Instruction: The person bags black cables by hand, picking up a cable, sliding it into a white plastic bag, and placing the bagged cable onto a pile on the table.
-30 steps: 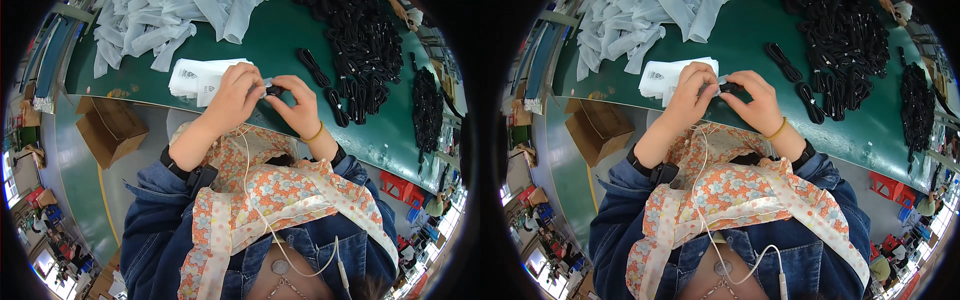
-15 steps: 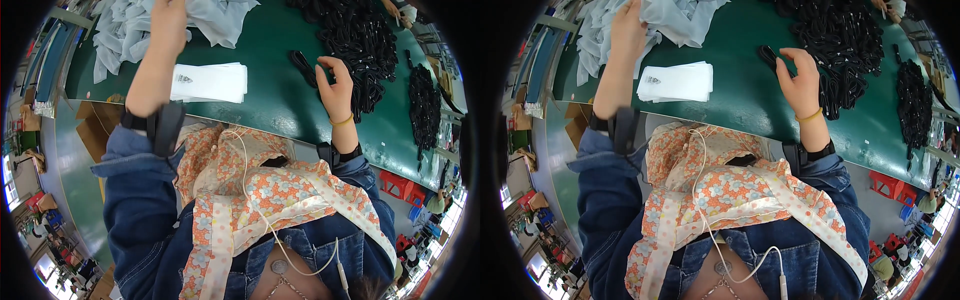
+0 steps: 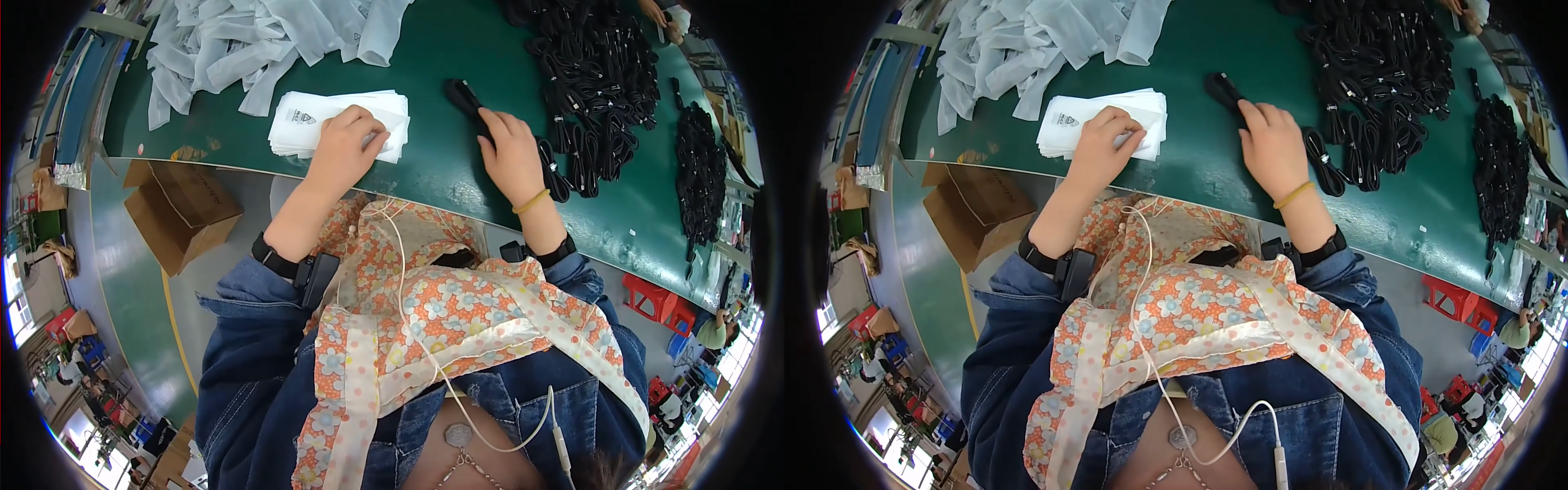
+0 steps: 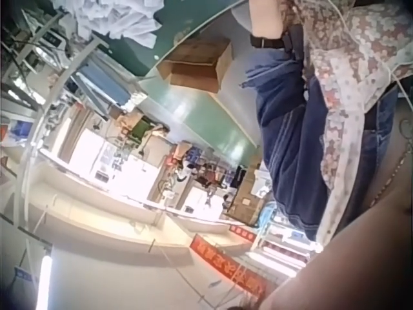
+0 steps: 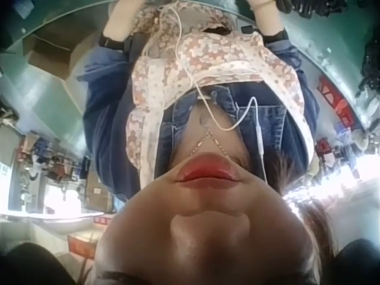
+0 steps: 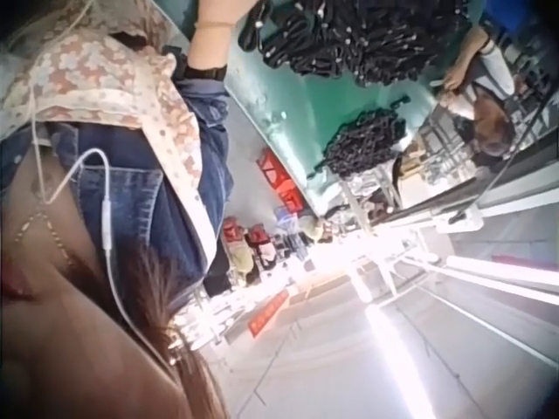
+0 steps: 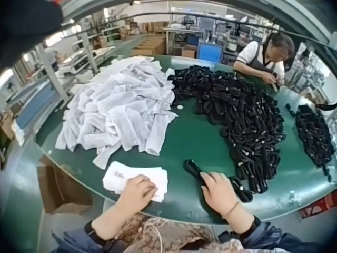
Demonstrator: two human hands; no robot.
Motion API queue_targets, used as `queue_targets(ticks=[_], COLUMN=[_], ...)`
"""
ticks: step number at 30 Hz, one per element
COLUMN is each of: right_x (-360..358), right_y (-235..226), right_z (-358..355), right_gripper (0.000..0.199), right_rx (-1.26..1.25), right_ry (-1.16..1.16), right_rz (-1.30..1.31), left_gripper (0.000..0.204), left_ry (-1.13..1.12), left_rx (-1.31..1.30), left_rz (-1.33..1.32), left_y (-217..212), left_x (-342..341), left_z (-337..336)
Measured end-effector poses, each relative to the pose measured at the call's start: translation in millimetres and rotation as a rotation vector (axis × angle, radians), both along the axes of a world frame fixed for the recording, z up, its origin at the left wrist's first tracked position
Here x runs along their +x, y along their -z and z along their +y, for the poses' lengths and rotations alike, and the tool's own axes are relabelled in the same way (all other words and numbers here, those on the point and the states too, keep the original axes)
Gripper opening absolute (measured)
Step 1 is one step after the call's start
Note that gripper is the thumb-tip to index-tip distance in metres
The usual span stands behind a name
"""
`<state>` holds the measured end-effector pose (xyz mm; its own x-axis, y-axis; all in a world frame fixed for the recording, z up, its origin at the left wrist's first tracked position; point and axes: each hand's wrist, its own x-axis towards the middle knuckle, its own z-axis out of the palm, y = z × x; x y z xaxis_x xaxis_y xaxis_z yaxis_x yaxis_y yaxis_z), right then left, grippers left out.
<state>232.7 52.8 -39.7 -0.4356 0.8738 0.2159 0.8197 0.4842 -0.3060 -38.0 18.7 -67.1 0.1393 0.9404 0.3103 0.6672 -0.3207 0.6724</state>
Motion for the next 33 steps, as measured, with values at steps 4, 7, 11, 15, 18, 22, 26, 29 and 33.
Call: queue_targets(ticks=[4,7,11,15,18,22,26,29,33], right_x=[-9.5,-9.3,-0.8,-10.6,-15.9,-10.3,2.8,1.2,-32.7], right_y=[-1.1,-5.7,-29.4,-56.3,-36.8,-8.7,-7.0,-9.9,-25.5], right_z=[-15.4,-19.3,-24.5,-19.8,-12.7,-7.2,-17.6,-19.7,-20.7], right_gripper=[0.041,0.043,0.048,0.050,0.050,0.049,0.045,0.042,0.038], right_rx=[-0.015,-0.043,-0.084,-0.122,-0.069,0.060,0.001,-0.109,0.027], right_ry=[-0.117,-0.138,-0.135,-0.035,-0.038,-0.112,-0.043,-0.052,-0.192], right_rz=[0.107,0.206,0.440,0.549,0.410,0.087,0.098,0.223,0.373], left_gripper=[0.009,0.008,0.010,0.010,0.011,0.010,0.009,0.009,0.009], left_ry=[0.004,-0.021,-0.020,-0.030,-0.030,-0.028,-0.026,-0.021,-0.021], left_rx=[-0.029,-0.122,-0.083,-0.138,-0.128,-0.146,-0.167,-0.174,-0.183], left_rz=[-0.013,-0.111,-0.142,-0.182,-0.189,-0.234,-0.269,-0.278,-0.280], left_y=[-1.0,-3.8,-6.9,-11.8,-12.9,-13.0,-12.4,-15.1,-17.1], left_x=[-3.1,-2.1,-1.4,-1.0,0.0,1.6,1.7,1.9,4.0], left_z=[4.3,6.9,4.5,4.7,5.2,6.6,5.1,4.8,2.1])
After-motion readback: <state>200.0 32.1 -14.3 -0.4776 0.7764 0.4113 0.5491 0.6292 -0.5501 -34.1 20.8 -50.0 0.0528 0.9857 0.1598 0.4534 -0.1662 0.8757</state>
